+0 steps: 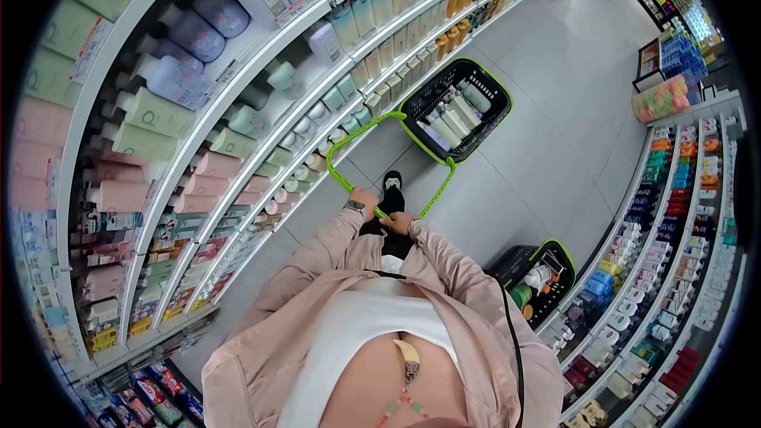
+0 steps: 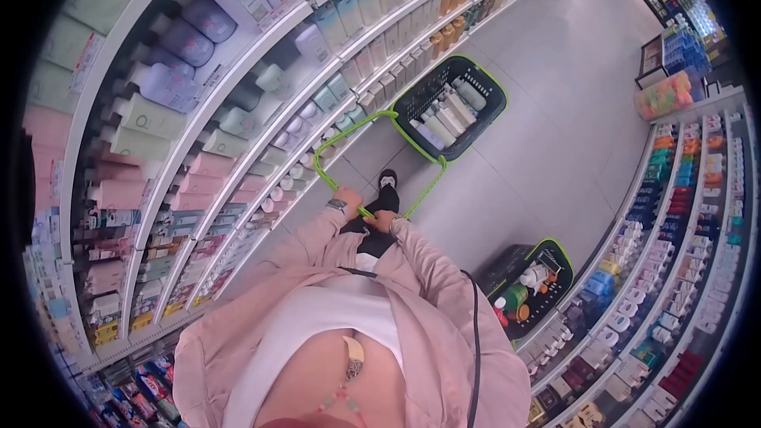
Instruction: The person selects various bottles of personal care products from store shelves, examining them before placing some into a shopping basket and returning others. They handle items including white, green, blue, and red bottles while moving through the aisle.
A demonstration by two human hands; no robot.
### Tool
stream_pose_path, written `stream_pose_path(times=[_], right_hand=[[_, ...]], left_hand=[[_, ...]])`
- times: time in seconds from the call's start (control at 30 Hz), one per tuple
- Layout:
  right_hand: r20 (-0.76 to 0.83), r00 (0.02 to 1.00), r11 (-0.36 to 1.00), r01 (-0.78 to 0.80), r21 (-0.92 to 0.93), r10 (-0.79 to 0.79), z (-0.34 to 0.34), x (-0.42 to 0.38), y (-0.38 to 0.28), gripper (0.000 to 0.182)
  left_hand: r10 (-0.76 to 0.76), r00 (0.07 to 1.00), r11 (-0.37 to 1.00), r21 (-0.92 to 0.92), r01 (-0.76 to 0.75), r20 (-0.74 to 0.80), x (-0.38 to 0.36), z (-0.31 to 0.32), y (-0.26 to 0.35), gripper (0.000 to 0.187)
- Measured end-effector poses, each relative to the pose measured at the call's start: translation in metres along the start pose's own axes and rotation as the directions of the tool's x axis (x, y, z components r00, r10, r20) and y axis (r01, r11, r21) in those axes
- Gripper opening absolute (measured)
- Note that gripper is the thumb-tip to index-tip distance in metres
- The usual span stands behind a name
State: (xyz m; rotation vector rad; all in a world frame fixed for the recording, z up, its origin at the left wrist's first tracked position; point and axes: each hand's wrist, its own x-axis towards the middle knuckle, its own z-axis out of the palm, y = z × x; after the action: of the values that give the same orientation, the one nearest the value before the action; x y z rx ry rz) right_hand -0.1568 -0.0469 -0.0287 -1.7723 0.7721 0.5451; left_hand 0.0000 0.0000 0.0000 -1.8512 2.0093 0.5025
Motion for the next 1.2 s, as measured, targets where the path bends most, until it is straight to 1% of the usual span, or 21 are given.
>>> stream_pose_path(times=[0.07,0.1,0.17,0.2,0.23,0.3,0.33,0.47,0.5,0.57,0.6,0.67,0.7,0.73,0.8,0.83,1.0,1.03,1.1,1.17,1.2], right_hand=[[-0.052,0.995,0.996,0.082,-0.046,-0.085,0.011,0.022,-0.022,0.061],[-0.025,0.998,0.991,-0.057,-0.120,0.054,0.013,-0.047,0.043,0.061],[0.177,0.984,0.996,0.002,0.086,-0.017,0.039,-0.024,0.023,0.060],[0.215,0.975,0.992,0.032,0.125,-0.059,0.048,-0.016,0.005,0.059],[0.225,0.972,0.991,0.040,0.128,-0.069,0.051,-0.017,0.000,0.059],[0.354,0.924,0.989,0.120,0.084,-0.142,0.054,-0.019,-0.011,0.058],[0.383,0.916,0.989,0.145,-0.039,-0.119,0.067,-0.005,-0.009,0.057],[0.518,0.845,0.978,0.197,-0.065,-0.135,0.085,0.003,-0.030,0.060],[0.520,0.842,0.978,0.202,-0.060,-0.142,0.089,0.005,-0.040,0.060],[0.573,0.803,0.915,0.342,-0.216,-0.165,0.099,0.012,-0.060,0.051],[0.592,0.800,0.928,0.291,-0.231,-0.103,0.101,0.011,-0.074,0.049],[0.567,0.819,0.941,0.253,-0.222,-0.087,0.127,0.020,-0.086,0.047],[0.544,0.837,0.951,0.210,-0.227,-0.055,0.143,0.029,-0.088,0.045],[0.515,0.846,0.901,0.325,-0.287,-0.141,0.158,0.041,-0.089,0.042],[0.476,0.868,0.904,0.308,-0.296,-0.140,0.188,0.054,-0.090,0.043],[0.443,0.884,0.899,0.306,-0.314,-0.147,0.198,0.052,-0.097,0.043],[0.344,0.903,0.930,0.328,-0.162,-0.259,0.233,0.031,-0.130,0.040],[0.330,0.895,0.930,0.352,-0.110,-0.300,0.237,0.026,-0.141,0.038],[0.364,0.899,0.948,0.300,-0.109,-0.242,0.244,0.025,-0.150,0.035],[0.399,0.907,0.987,0.159,-0.035,-0.132,0.262,0.042,-0.142,0.034],[0.380,0.918,0.992,0.123,0.005,-0.116,0.267,0.044,-0.140,0.033]], left_hand=[[-0.012,1.000,1.000,0.022,0.012,-0.022,-0.014,0.003,-0.026,0.016],[0.038,0.997,0.991,-0.123,-0.046,-0.068,-0.007,0.019,0.064,0.016],[-0.014,0.996,0.996,-0.086,0.021,0.085,-0.036,0.028,0.037,0.016],[-0.049,0.986,0.997,-0.057,0.059,0.158,-0.050,0.030,0.023,0.016],[-0.059,0.984,0.996,-0.054,0.069,0.168,-0.058,0.034,0.021,0.016],[-0.044,0.975,0.992,-0.108,0.069,0.218,-0.077,0.037,0.018,0.016],[-0.067,0.984,0.987,-0.133,0.089,0.163,-0.084,0.045,0.017,0.016],[-0.115,0.973,0.988,-0.080,0.133,0.202,-0.110,0.056,0.009,0.014],[-0.149,0.977,0.985,-0.063,0.160,0.154,-0.117,0.060,0.006,0.013],[-0.177,0.977,0.983,-0.036,0.182,0.116,-0.131,0.069,-0.003,0.011],[-0.161,0.986,0.985,-0.054,0.163,0.041,-0.139,0.079,-0.007,0.010],[-0.135,0.986,0.989,-0.078,0.127,-0.103,-0.157,0.097,-0.016,0.008],[-0.120,0.988,0.991,-0.070,0.114,-0.098,-0.167,0.102,-0.023,0.008],[-0.111,0.989,0.993,-0.056,0.105,-0.101,-0.174,0.105,-0.030,0.008],[-0.087,0.991,0.994,-0.068,0.080,-0.101,-0.190,0.117,-0.035,0.009],[-0.126,0.987,0.989,-0.085,0.118,-0.095,-0.197,0.125,-0.040,0.009],[-0.212,0.976,0.973,-0.103,0.207,-0.042,-0.234,0.158,-0.061,0.012],[-0.247,0.969,0.968,-0.046,0.247,-0.012,-0.241,0.168,-0.066,0.016],[-0.293,0.956,0.956,0.009,0.293,0.025,-0.258,0.188,-0.076,0.021],[-0.329,0.944,0.940,0.093,0.328,0.000,-0.278,0.210,-0.090,0.024],[-0.350,0.936,0.934,0.092,0.345,0.045,-0.287,0.213,-0.097,0.024]])
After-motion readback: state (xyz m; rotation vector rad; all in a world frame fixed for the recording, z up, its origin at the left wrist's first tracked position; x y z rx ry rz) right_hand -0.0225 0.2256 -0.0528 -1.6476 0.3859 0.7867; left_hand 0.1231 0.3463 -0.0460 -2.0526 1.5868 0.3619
